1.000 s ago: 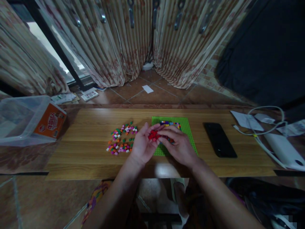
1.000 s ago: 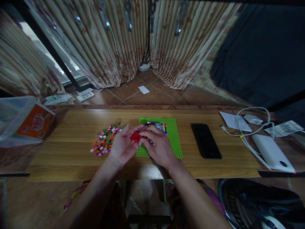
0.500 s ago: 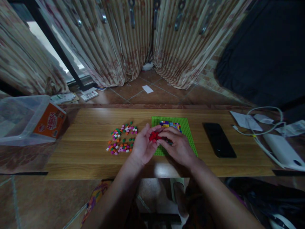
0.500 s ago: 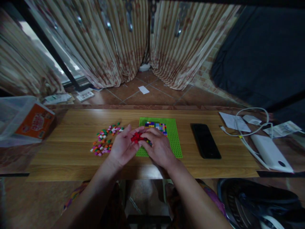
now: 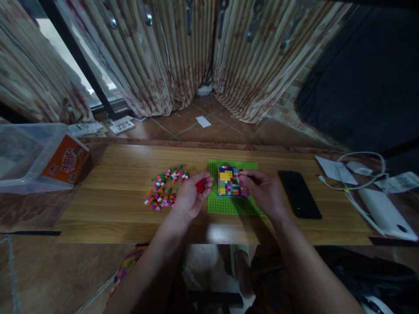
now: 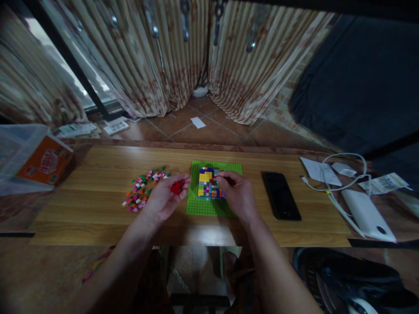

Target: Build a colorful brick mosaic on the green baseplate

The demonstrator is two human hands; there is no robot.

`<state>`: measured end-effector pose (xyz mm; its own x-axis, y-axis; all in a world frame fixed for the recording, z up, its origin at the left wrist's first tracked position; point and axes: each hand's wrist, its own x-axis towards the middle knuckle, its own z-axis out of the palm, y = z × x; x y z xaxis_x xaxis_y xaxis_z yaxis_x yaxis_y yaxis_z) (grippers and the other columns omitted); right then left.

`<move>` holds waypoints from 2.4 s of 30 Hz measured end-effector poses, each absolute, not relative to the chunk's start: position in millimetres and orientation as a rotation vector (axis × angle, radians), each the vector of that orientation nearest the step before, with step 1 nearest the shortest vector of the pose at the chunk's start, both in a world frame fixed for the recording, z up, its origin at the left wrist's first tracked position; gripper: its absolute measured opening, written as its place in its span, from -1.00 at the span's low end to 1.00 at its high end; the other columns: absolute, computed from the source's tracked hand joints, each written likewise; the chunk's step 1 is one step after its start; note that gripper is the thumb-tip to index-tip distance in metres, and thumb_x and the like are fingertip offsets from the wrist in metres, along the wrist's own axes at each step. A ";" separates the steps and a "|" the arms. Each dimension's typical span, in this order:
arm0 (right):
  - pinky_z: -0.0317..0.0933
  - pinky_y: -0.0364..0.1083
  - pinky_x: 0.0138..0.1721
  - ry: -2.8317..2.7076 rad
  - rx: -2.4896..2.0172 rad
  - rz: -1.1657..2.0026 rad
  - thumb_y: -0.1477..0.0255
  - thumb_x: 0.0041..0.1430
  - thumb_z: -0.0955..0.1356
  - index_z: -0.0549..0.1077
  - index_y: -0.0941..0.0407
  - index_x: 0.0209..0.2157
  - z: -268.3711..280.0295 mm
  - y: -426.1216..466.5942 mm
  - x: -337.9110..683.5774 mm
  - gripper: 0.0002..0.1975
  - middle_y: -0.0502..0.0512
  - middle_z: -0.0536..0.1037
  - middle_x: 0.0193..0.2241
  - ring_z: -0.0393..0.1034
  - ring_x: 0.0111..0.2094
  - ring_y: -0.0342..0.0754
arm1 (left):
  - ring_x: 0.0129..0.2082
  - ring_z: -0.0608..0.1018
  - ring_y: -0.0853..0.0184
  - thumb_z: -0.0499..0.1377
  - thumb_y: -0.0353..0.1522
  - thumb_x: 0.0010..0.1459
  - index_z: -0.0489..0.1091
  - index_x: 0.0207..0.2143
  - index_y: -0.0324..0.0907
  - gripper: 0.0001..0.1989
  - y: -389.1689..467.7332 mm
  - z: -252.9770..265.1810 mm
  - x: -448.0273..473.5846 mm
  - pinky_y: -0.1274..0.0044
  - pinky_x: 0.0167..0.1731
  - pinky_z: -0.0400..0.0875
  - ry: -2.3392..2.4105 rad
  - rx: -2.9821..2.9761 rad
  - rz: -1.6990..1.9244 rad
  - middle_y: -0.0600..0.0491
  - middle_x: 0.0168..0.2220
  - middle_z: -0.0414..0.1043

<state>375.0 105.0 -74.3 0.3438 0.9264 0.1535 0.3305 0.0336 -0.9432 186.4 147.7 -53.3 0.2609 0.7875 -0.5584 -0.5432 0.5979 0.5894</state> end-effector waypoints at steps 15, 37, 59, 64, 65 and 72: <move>0.23 0.05 -0.05 -1.519 -1.605 0.396 0.30 0.10 0.41 0.61 0.00 -0.39 -82.5 105.1 371.8 -0.89 0.07 0.53 -0.27 0.40 -0.15 0.03 | -0.58 0.41 0.55 0.15 -0.52 0.12 0.47 -0.44 -0.36 -0.88 145.0 -57.1 192.5 0.70 -0.59 0.25 0.903 0.360 0.868 0.03 -0.51 0.44; 0.25 0.07 -0.06 -1.295 -1.660 0.520 0.35 -0.11 0.50 0.57 0.05 -0.52 -90.2 119.0 371.3 -0.91 0.07 0.50 -0.35 0.41 -0.18 0.03 | -0.56 0.41 0.54 0.23 -0.49 0.03 0.48 -0.42 -0.34 -0.95 141.8 -63.0 193.8 0.70 -0.56 0.28 0.894 0.382 0.864 0.01 -0.49 0.47; 0.29 0.03 -0.03 -1.711 -1.329 0.490 0.40 0.24 0.32 0.54 -0.02 -0.23 -54.9 94.0 336.1 -0.85 0.06 0.53 -0.20 0.41 -0.10 -0.01 | -0.29 0.55 0.26 0.03 -0.10 0.24 0.47 -0.32 -0.31 -0.55 138.5 -49.1 192.8 0.51 -0.32 0.45 0.659 0.234 0.869 -0.17 -0.31 0.52; 0.26 0.08 0.00 -1.823 -1.429 0.347 0.43 0.26 0.31 0.53 0.01 -0.13 -59.9 98.2 330.6 -0.80 0.12 0.51 -0.16 0.37 -0.07 0.04 | -0.38 0.50 0.37 -0.02 -0.09 0.27 0.47 -0.27 -0.33 -0.51 138.3 -49.6 192.6 0.58 -0.32 0.42 0.596 0.204 0.820 -0.13 -0.33 0.49; 0.25 0.08 0.00 -1.834 -1.448 0.330 0.43 0.25 0.31 0.54 0.01 -0.14 -61.6 99.3 330.7 -0.80 0.13 0.50 -0.16 0.37 -0.07 0.05 | -0.39 0.50 0.38 -0.03 -0.08 0.27 0.47 -0.26 -0.33 -0.51 138.2 -49.7 192.3 0.58 -0.31 0.41 0.587 0.199 0.812 -0.13 -0.33 0.49; 0.27 0.09 -0.04 -1.783 -1.457 0.355 0.43 0.23 0.31 0.55 0.00 -0.26 -66.2 101.5 327.2 -0.84 0.10 0.50 -0.21 0.38 -0.11 0.04 | -0.38 0.51 0.38 -0.04 -0.09 0.28 0.48 -0.29 -0.33 -0.50 136.8 -49.1 191.8 0.59 -0.31 0.41 0.587 0.188 0.817 -0.14 -0.30 0.50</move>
<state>327.2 101.5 -66.2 -0.0275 0.9185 0.3944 0.6974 0.3003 -0.6507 191.8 136.8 -49.1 0.5363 0.7324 -0.4194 -0.6314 0.6779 0.3765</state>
